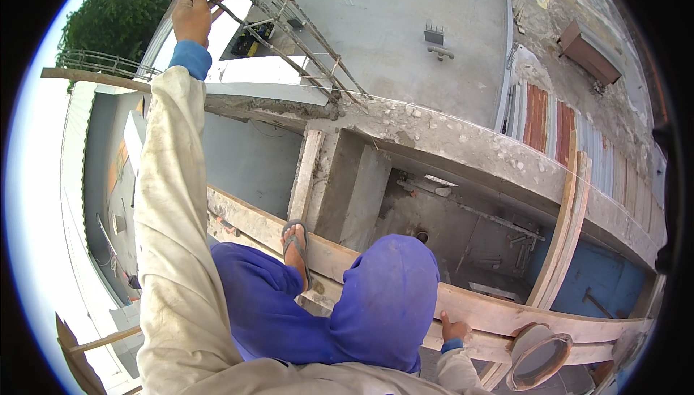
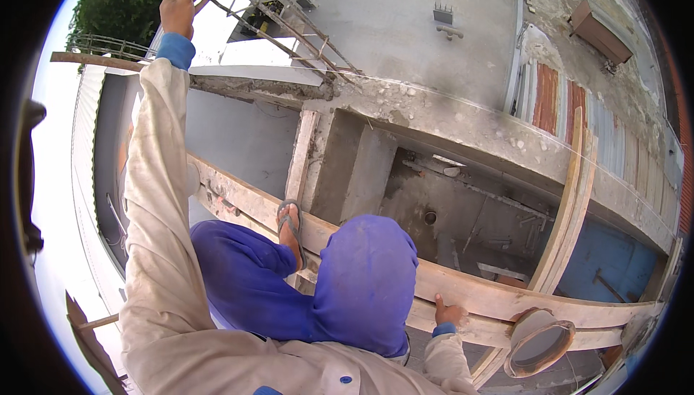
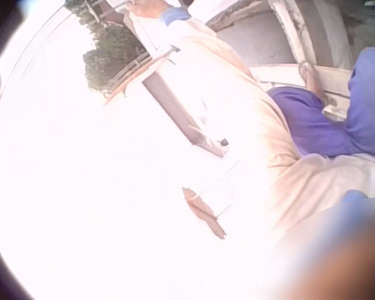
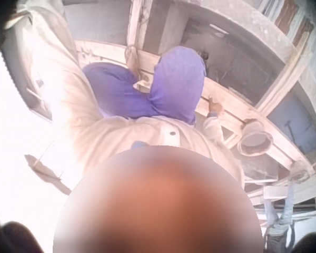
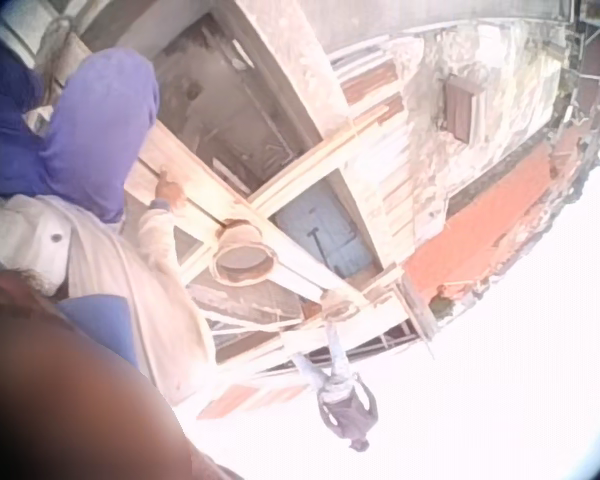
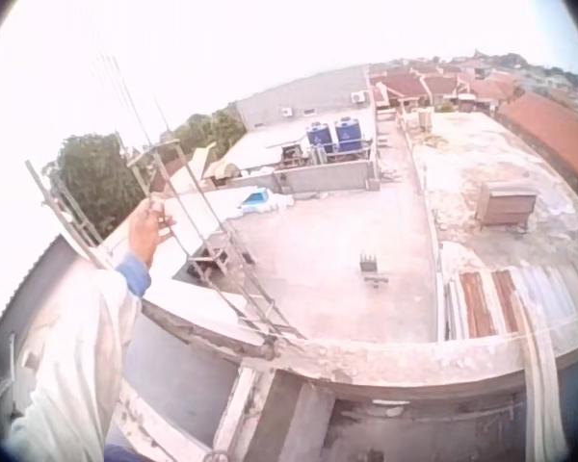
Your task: The person scoops cement from a bucket with a trowel and applies it to a white block. They place the block onto a concrete ledge, then use a hammer to tap it into position. The person repeats this process with additional blocks, adjusting their position on the scaffolding as needed.
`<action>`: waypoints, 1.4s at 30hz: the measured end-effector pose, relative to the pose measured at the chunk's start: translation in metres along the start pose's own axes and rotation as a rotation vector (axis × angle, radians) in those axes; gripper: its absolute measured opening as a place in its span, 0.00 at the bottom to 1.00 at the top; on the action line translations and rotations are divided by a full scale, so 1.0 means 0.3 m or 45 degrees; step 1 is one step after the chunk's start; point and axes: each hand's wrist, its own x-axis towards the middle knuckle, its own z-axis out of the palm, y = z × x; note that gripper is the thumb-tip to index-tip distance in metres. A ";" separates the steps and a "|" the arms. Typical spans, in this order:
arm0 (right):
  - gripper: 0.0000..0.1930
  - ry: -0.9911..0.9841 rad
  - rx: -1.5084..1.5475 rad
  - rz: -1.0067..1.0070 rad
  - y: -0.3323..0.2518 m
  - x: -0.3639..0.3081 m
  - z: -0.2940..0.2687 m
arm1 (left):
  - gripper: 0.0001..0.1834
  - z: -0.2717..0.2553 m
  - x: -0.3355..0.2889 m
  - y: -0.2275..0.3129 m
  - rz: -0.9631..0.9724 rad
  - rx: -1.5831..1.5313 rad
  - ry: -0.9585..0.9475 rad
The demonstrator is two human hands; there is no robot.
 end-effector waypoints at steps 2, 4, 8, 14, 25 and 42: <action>0.53 -0.131 0.111 0.066 -0.010 0.011 -0.006 | 0.12 0.015 -0.008 -0.015 0.043 0.019 0.066; 0.52 -0.228 0.132 0.023 -0.014 0.023 -0.020 | 0.12 0.029 -0.005 -0.037 0.055 0.001 0.112; 0.49 -0.343 0.091 -0.039 0.009 0.037 -0.079 | 0.24 0.034 0.009 -0.067 0.092 0.051 0.129; 0.44 -0.383 0.056 -0.073 0.018 -0.015 -0.233 | 0.11 0.108 -0.026 -0.116 0.303 -0.183 0.230; 0.37 -0.036 0.106 -0.639 -0.198 -0.027 -0.838 | 0.19 0.116 -0.273 -0.193 0.342 -0.036 0.386; 0.31 -0.155 -0.303 -1.837 -1.419 -0.547 -1.303 | 0.27 -0.498 -2.161 -0.547 -1.281 0.663 0.561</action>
